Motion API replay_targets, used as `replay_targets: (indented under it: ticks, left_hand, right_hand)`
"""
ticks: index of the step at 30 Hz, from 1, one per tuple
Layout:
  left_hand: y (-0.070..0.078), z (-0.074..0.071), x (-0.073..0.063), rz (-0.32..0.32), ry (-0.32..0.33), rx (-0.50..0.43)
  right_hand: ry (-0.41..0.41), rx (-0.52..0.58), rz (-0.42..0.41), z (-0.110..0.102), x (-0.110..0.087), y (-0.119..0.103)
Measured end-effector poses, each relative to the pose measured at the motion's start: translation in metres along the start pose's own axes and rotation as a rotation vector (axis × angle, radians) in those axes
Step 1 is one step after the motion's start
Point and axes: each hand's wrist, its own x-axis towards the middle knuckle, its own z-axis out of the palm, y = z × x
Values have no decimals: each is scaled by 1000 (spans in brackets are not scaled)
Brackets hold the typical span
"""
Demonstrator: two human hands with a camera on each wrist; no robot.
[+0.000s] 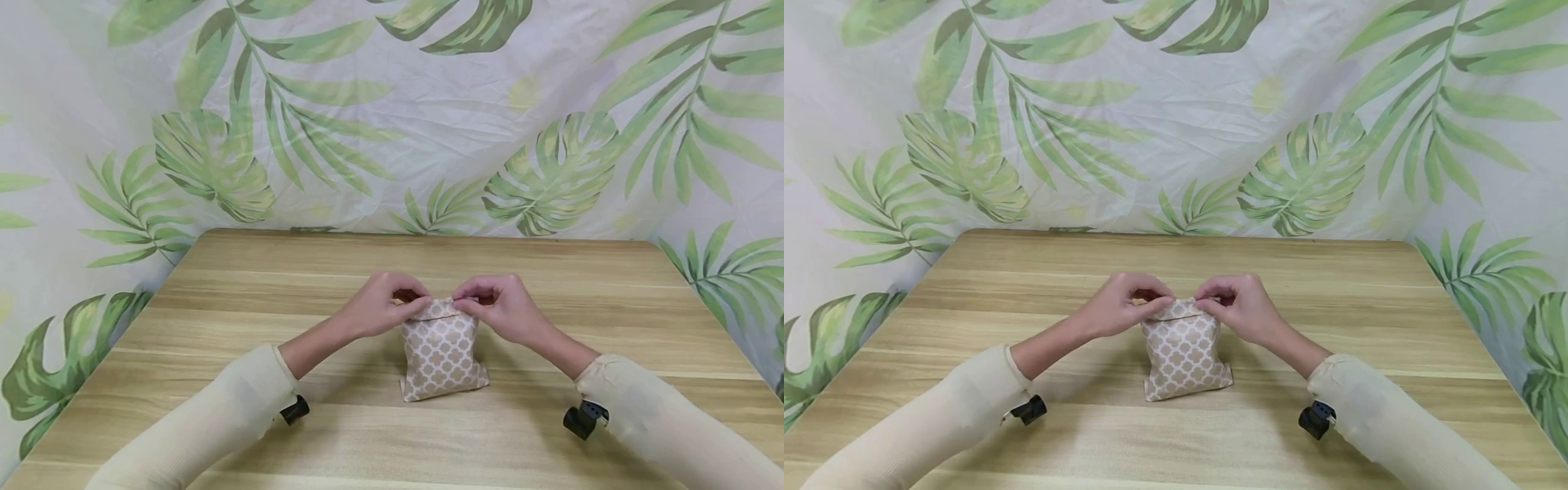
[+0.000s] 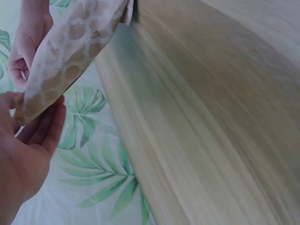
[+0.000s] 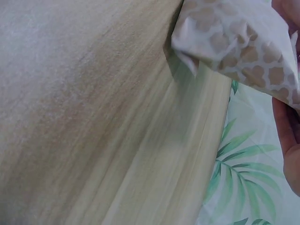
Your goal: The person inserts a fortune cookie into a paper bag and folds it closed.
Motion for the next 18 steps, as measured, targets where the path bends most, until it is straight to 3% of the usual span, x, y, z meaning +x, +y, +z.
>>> replay_targets:
  ticks: [7, 15, 18]
  left_hand:
    - [5, 4, 9, -127, -30, -33]
    - [10, 9, 10, -175, 22, -3]
    - [12, 10, 8, -165, 47, 13]
  right_hand:
    - [4, -31, -18, 1, 2, -5]
    - [-4, -52, -19, 1, 2, -8]
    - [-32, -70, -4, 0, 3, -9]
